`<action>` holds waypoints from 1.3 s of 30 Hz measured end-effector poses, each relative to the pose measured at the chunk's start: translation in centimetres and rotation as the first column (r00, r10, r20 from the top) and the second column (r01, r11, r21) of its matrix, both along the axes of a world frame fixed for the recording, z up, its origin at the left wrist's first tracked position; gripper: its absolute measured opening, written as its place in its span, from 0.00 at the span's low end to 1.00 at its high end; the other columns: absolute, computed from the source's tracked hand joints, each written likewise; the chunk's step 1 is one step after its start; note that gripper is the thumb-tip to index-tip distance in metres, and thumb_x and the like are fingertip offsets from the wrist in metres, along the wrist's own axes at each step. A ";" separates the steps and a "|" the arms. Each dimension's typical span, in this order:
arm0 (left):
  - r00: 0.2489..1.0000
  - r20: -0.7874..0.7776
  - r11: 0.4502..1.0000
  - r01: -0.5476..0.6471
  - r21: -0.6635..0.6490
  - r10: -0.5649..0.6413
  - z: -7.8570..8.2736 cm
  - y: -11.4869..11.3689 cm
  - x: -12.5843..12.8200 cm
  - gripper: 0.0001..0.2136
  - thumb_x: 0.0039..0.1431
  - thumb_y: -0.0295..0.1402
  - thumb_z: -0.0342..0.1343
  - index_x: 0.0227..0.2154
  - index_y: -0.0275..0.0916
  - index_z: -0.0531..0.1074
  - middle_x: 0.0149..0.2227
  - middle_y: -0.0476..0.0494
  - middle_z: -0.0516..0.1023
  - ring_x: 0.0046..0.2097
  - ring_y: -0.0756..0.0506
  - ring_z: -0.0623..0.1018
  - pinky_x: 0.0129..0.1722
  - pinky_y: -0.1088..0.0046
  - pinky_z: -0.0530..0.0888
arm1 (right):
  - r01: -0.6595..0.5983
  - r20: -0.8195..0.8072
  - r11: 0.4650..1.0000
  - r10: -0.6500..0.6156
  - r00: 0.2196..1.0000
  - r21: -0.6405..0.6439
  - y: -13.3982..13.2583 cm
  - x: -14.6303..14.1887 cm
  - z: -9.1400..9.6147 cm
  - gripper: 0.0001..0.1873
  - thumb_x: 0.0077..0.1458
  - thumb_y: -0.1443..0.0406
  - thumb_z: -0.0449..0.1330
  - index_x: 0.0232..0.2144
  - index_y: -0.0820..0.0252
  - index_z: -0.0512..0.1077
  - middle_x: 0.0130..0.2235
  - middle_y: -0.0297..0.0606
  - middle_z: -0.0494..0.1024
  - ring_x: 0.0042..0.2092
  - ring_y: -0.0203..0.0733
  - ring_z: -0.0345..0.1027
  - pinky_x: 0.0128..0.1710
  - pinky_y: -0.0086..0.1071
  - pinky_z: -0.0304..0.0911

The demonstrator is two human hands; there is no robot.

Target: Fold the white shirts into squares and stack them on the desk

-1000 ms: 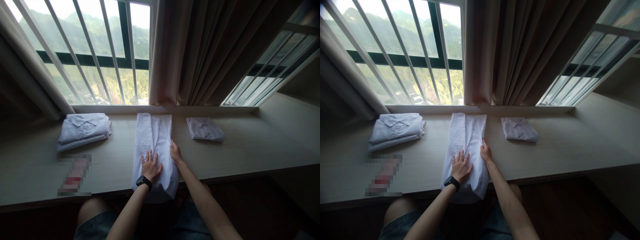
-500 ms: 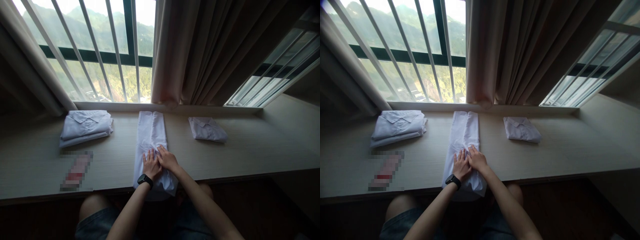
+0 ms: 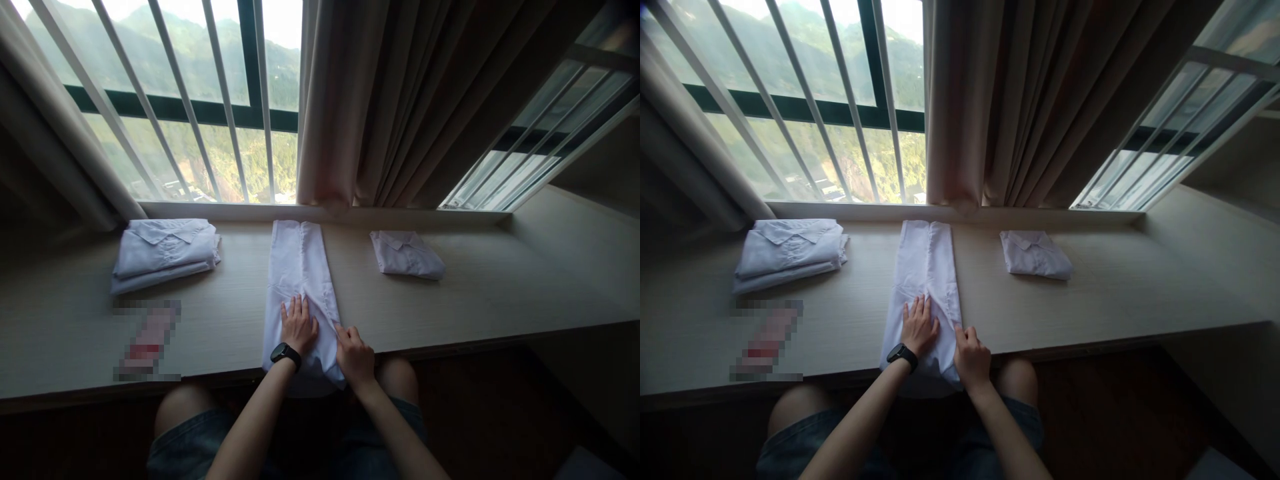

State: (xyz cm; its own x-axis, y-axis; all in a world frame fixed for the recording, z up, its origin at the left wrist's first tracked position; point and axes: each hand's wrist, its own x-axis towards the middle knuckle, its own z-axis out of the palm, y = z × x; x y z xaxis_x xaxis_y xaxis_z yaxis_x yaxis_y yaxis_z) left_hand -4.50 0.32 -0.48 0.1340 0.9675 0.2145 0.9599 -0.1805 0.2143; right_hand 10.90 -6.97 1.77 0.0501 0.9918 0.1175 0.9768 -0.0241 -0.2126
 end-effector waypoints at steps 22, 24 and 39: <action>1.000 0.013 1.000 0.027 -0.009 -0.027 0.7 -0.2 0.2 0.26 0.65 0.39 0.49 0.65 0.53 0.61 0.69 0.37 0.58 0.69 0.33 0.57 0.66 0.41 0.46 | -0.003 -0.436 1.000 0.006 0.900 0.009 -8.7 0.8 -5.2 0.07 0.56 0.67 0.51 0.27 0.57 0.65 0.25 0.34 0.72 0.28 0.38 0.68 0.31 0.27 0.56; 1.000 0.018 1.000 0.026 -0.008 -0.026 0.7 -0.2 0.2 0.25 0.65 0.39 0.49 0.65 0.50 0.62 0.68 0.36 0.58 0.69 0.33 0.57 0.66 0.41 0.47 | -0.027 -0.375 0.998 0.045 0.926 0.052 -9.0 0.1 -5.2 0.07 0.54 0.70 0.50 0.27 0.57 0.65 0.27 0.35 0.72 0.29 0.38 0.68 0.32 0.28 0.56; 0.997 0.029 0.998 0.071 -0.002 -0.071 0.5 -0.3 -0.1 0.26 0.64 0.37 0.48 0.65 0.48 0.64 0.71 0.48 0.53 0.69 0.31 0.55 0.67 0.41 0.48 | 0.156 -0.716 0.985 -0.162 0.679 -0.074 -9.1 2.3 -8.6 0.15 0.55 0.52 0.57 0.25 0.55 0.62 0.23 0.31 0.69 0.27 0.40 0.65 0.30 0.31 0.60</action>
